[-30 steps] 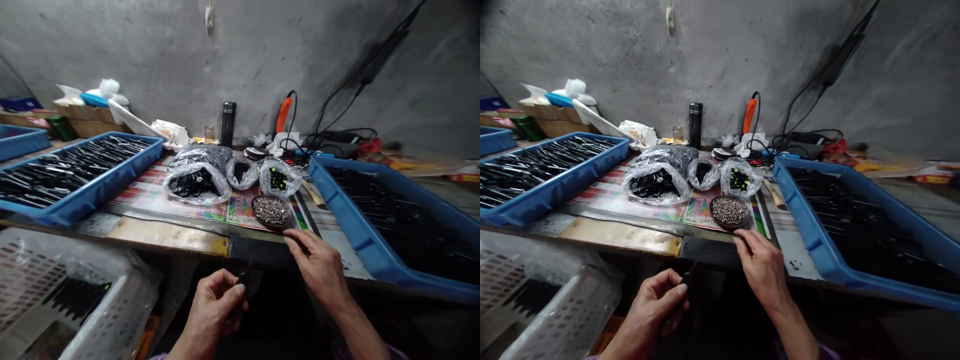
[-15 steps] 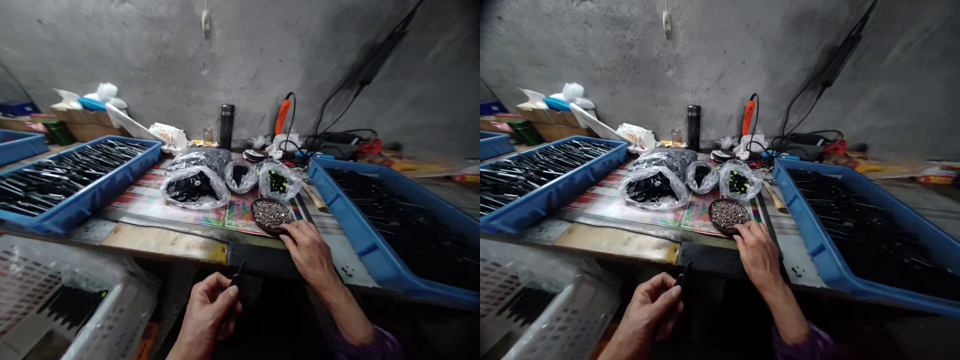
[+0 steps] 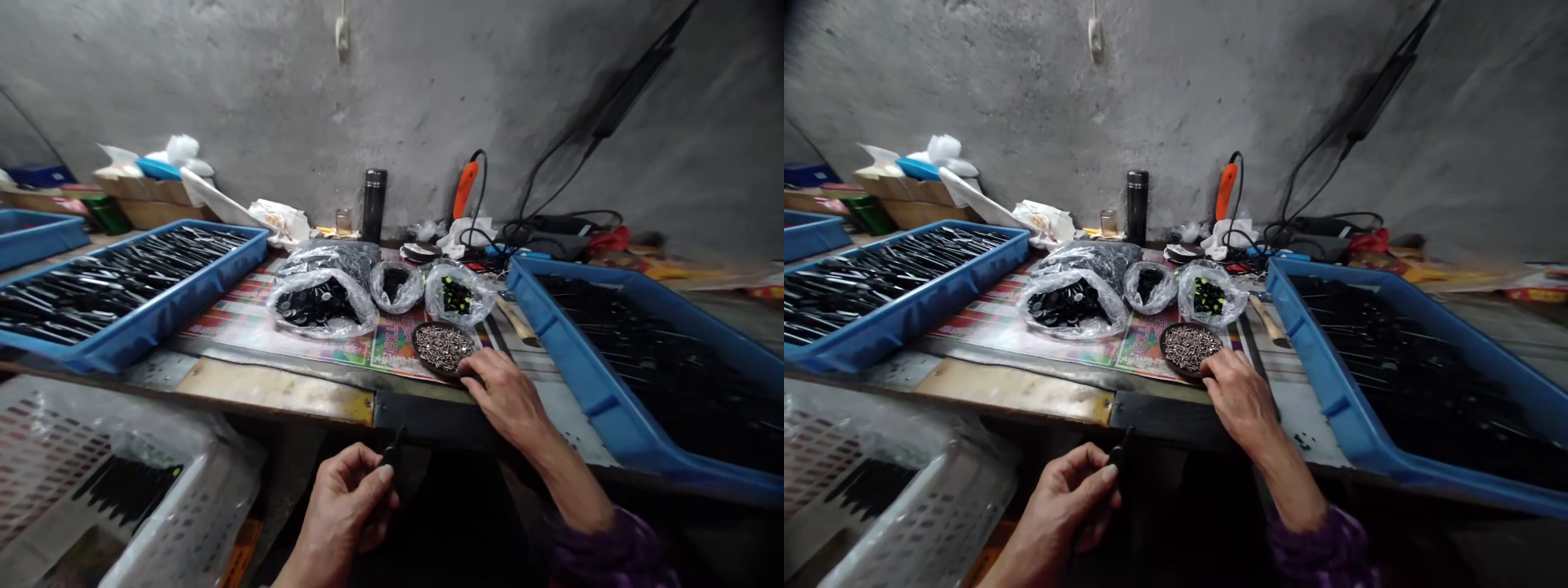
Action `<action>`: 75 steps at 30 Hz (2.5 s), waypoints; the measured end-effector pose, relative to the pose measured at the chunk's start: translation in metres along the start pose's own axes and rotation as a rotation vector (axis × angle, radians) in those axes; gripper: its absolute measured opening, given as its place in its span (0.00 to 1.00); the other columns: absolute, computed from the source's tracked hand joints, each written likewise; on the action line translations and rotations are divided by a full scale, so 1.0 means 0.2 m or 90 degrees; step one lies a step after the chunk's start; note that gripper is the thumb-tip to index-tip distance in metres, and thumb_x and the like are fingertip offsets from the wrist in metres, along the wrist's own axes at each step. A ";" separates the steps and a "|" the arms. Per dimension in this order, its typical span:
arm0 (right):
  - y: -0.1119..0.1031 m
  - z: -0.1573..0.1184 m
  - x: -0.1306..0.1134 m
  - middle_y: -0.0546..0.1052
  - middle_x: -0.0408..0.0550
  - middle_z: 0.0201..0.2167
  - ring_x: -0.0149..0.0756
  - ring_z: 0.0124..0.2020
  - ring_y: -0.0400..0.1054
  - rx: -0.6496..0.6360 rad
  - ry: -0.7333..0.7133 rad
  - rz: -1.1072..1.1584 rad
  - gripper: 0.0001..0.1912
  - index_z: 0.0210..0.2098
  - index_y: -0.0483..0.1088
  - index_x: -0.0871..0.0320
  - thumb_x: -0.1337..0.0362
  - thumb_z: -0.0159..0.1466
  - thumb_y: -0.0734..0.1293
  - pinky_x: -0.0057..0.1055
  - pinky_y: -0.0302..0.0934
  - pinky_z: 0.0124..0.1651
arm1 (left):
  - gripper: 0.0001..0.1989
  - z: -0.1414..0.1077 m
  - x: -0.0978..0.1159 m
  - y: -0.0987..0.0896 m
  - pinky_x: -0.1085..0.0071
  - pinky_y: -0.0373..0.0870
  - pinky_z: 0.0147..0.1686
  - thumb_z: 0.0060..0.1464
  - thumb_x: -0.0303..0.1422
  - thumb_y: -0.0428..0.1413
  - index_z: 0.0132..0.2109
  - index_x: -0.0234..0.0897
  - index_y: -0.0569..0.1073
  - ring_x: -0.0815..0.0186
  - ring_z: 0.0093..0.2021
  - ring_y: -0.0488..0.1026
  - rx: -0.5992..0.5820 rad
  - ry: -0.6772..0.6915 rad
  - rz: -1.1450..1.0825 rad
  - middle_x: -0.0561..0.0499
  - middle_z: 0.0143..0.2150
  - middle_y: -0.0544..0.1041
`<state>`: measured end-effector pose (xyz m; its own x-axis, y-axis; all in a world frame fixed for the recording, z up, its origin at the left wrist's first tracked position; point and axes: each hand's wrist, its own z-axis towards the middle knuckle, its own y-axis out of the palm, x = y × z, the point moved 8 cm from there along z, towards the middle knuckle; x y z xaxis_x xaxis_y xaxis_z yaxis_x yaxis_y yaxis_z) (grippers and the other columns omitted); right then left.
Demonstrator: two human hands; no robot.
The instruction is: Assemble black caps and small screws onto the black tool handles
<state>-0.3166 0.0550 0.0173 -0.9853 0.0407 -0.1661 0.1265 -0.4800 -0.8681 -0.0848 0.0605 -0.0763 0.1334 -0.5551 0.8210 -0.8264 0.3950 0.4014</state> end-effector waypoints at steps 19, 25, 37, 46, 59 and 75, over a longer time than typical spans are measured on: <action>-0.14 -0.22 -0.37 0.73 0.45 0.30 0.34 0.31 0.70 0.035 -0.039 0.286 0.07 0.34 0.68 0.56 0.66 0.68 0.62 0.27 0.63 0.33 | 0.22 -0.01 0.04 0.02 0.82 0.50 0.11 0.43 0.45 0.67 0.31 0.35 0.66 0.78 0.12 0.59 -0.006 0.043 -0.036 0.54 0.20 0.74; -0.10 -0.33 -0.58 0.72 0.43 0.29 0.31 0.29 0.69 0.048 -0.060 0.368 0.07 0.35 0.67 0.56 0.69 0.69 0.61 0.25 0.63 0.32 | 0.22 -0.03 0.06 0.05 0.81 0.52 0.12 0.41 0.46 0.68 0.30 0.34 0.68 0.78 0.12 0.59 0.007 0.057 -0.025 0.54 0.20 0.74; -0.10 -0.38 -0.65 0.72 0.47 0.29 0.33 0.30 0.69 0.127 -0.098 0.286 0.06 0.37 0.66 0.58 0.73 0.69 0.61 0.28 0.64 0.34 | 0.19 -0.05 0.05 0.04 0.80 0.55 0.15 0.47 0.44 0.65 0.31 0.33 0.70 0.78 0.16 0.59 0.030 0.132 0.044 0.56 0.22 0.70; 0.06 -0.41 -0.51 0.73 0.42 0.27 0.31 0.23 0.68 0.054 0.180 0.547 0.04 0.37 0.67 0.55 0.63 0.65 0.67 0.26 0.63 0.24 | 0.12 -0.07 0.06 0.03 0.77 0.61 0.19 0.53 0.40 0.61 0.32 0.34 0.71 0.74 0.20 0.62 0.058 0.204 0.163 0.57 0.22 0.67; 0.23 -0.43 -0.54 0.65 0.38 0.20 0.22 0.17 0.52 -0.124 0.392 0.851 0.18 0.32 0.70 0.60 0.49 0.60 0.70 0.19 0.48 0.17 | 0.21 -0.07 0.04 0.07 0.80 0.54 0.15 0.44 0.47 0.66 0.29 0.34 0.68 0.78 0.15 0.58 0.014 0.119 0.031 0.58 0.19 0.67; 0.26 -0.43 -0.54 0.65 0.37 0.18 0.22 0.15 0.53 -0.199 0.352 0.863 0.17 0.33 0.67 0.59 0.50 0.63 0.68 0.19 0.46 0.16 | 0.21 -0.06 0.04 0.07 0.81 0.56 0.13 0.45 0.45 0.66 0.28 0.33 0.69 0.78 0.15 0.61 -0.018 0.109 0.022 0.54 0.21 0.73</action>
<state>-0.1928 0.1015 -0.0498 0.0547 0.0814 -0.9952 0.9737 -0.2251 0.0351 -0.0889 0.0711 -0.0589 0.1982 -0.4082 0.8911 -0.8171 0.4334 0.3802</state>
